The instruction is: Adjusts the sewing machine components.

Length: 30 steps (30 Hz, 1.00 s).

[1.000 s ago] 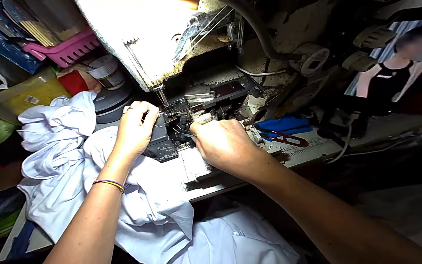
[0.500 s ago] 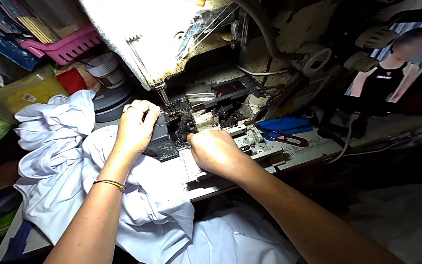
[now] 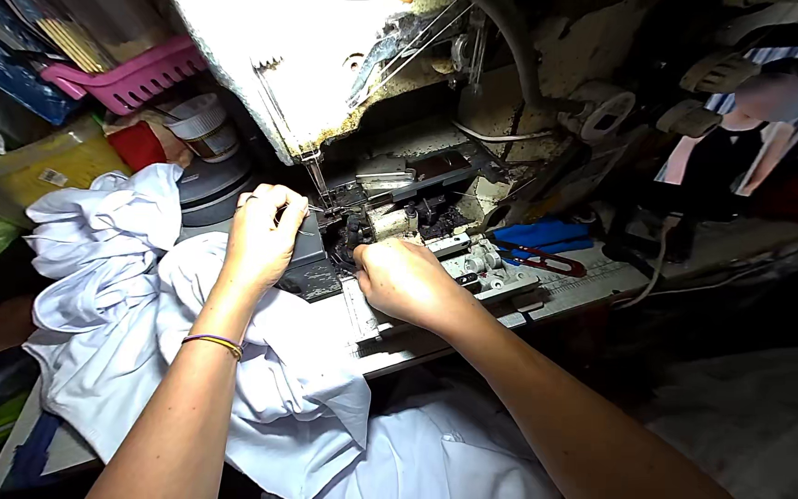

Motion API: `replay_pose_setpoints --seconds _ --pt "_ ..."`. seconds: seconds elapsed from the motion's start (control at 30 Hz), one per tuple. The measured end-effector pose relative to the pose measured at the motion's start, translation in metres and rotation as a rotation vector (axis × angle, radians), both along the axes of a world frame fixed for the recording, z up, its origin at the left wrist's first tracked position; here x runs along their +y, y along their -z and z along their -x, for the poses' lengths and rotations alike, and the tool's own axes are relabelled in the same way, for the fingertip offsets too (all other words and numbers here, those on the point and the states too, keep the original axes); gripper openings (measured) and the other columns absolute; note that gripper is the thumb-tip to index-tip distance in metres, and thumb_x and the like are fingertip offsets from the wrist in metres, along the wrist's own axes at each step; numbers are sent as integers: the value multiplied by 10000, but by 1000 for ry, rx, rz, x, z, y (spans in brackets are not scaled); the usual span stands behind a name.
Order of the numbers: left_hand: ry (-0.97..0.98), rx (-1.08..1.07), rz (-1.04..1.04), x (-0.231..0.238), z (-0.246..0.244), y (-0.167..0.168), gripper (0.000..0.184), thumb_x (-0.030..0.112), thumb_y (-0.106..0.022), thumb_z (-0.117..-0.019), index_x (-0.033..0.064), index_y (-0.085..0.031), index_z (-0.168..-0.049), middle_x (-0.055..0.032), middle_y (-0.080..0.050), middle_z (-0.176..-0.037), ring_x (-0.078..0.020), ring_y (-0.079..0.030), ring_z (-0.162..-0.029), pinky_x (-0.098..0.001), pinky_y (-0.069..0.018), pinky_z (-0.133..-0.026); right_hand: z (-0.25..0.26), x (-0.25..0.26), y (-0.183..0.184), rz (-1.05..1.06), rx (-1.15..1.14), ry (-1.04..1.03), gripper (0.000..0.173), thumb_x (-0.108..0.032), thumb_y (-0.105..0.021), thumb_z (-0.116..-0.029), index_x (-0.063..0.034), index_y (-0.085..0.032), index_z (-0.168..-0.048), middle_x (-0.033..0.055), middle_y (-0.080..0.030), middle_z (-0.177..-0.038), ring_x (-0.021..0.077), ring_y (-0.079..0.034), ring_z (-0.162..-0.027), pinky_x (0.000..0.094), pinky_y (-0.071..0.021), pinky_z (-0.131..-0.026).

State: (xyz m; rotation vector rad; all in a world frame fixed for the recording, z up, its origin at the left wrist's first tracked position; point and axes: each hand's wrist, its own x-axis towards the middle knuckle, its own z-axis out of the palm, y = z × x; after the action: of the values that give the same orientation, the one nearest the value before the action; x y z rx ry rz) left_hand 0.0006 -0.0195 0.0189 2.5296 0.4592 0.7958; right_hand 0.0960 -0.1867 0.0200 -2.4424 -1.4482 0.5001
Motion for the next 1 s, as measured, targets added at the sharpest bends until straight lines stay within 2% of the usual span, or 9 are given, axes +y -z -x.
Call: replay_pose_setpoints --seconds 0.13,0.23,0.3,0.4,0.47,0.63,0.73,0.83,1.0 --pt "-2 2 6 0 -1 1 262 217 -516 -1062 38 -699 -1004 -115 -658 -1140 -271 -530 -1199 -456 -353 -1038 2 -2 -10 -98 4 118 177 -205 -518 -1046 -89 -651 -1049 117 -677 -933 296 -684 -949 497 -525 -755" --pt "4 -7 4 0 -1 1 261 216 -518 -1061 38 -701 -1005 -118 -661 -1138 -274 -534 -1193 -458 -355 -1035 1 11 -8 -147 55 198 159 -178 -513 -1038 -71 -630 -1029 134 -671 -945 307 -684 -958 505 -529 -758" --pt "9 -7 8 -1 0 0 266 216 -515 -1065 36 -703 -1012 -122 -660 -1151 -277 -534 -1204 -461 -357 -1042 -1 13 -2 -149 82 191 158 -179 -509 -1039 -73 -626 -1040 133 -671 -940 307 -686 -951 512 -533 -765" --pt "14 -15 6 0 -1 1 259 208 -517 -1063 38 -698 -993 -112 -663 -1124 -266 -537 -1184 -453 -349 -1037 -4 5 2 -98 117 99 169 -166 -533 -1014 -82 -646 -922 113 -653 -863 288 -662 -877 509 -505 -716" --pt "16 -12 3 0 -2 1 263 210 -516 -1064 32 -698 -997 -119 -662 -1127 -275 -536 -1186 -462 -351 -1036 -2 1 -2 -86 120 107 187 -182 -528 -1024 -88 -640 -907 103 -648 -855 279 -658 -870 497 -502 -714" --pt "15 -4 5 0 -1 0 267 207 -508 -1068 28 -697 -1008 -122 -663 -1140 -282 -534 -1195 -463 -350 -1043 0 13 -2 -217 138 261 164 -182 -523 -1024 -79 -621 -941 120 -647 -871 295 -668 -871 503 -513 -704" --pt "23 -26 3 1 -1 2 260 196 -514 -1064 28 -698 -992 -114 -665 -1117 -274 -543 -1173 -461 -355 -1032 -2 14 3 -182 145 223 161 -185 -510 -1036 -79 -620 -989 127 -651 -898 303 -672 -896 515 -522 -733" --pt "21 -24 6 0 -1 2 249 196 -523 -1060 33 -697 -990 -112 -663 -1120 -272 -541 -1173 -464 -359 -1024 -3 6 0 -96 142 150 188 -192 -524 -1030 -79 -639 -933 119 -652 -887 299 -658 -901 512 -505 -742" --pt "12 -17 6 1 -2 2 250 195 -528 -1058 27 -697 -985 -121 -661 -1116 -286 -540 -1169 -482 -360 -1021 2 10 -3 -157 111 238 189 -200 -505 -1044 -79 -643 -997 127 -669 -923 300 -678 -943 513 -524 -758"
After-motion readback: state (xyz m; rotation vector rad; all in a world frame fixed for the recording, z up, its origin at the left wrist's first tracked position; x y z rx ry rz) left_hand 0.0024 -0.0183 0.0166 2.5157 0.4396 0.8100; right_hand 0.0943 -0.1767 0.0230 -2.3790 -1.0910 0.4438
